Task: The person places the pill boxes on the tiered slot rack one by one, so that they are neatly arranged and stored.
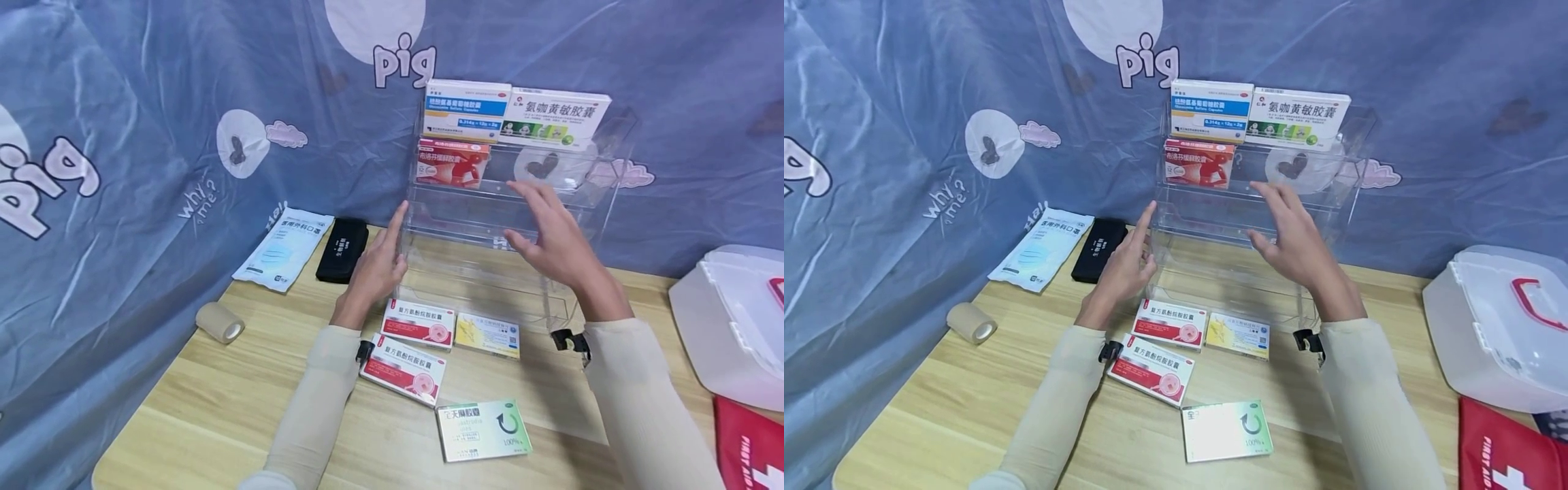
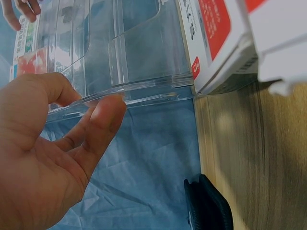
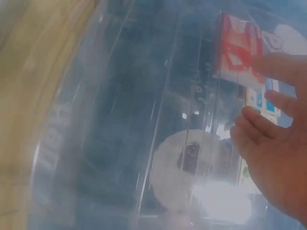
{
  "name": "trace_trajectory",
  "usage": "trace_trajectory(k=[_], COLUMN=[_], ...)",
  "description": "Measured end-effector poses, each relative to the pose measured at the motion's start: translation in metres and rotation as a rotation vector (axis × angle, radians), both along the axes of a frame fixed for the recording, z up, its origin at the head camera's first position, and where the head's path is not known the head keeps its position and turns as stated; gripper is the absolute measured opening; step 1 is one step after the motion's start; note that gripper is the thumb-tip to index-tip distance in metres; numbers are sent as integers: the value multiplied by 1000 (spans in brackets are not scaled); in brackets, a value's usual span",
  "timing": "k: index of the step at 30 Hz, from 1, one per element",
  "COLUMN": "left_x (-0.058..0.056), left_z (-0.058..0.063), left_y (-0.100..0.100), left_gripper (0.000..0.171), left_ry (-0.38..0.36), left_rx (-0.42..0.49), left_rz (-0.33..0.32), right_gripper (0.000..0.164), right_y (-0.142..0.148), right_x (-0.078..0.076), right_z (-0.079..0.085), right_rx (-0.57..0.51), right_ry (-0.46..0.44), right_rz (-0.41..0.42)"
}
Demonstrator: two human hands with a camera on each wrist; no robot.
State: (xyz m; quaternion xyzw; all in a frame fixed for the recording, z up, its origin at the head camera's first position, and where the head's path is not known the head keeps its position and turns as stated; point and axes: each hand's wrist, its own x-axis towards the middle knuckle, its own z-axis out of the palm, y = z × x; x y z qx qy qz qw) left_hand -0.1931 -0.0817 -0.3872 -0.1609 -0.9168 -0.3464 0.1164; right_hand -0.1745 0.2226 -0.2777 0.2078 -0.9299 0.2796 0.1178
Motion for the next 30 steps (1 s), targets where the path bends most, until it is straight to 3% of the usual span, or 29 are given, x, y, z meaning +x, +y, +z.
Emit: trace_trajectory(k=[4,7,11,13,19,30], left_x=[1,0,-1,-1,-2,0], left_z=[0,1,2,1,0,1], left_y=[-1,-2,-3,-4,-3,0], left_gripper=[109,109,109,109,108,109], left_ry=[-9,-8,4,7,3,-10], left_rx=[2,0,-6,-6,2,6], left_rz=[-1,-1,4,3,-5,-5], right_gripper=[70,59,46,42,40,46], right_y=[2,4,7,9,16,29], right_x=[13,20,27,31,44,63], right_z=[-7,-19,-40,-51,-72,-97], right_rx=[9,-51,-132,-129,-55,105], right_ry=[22,17,-102,-173,-286,-355], right_rz=[18,115,272,304,338,317])
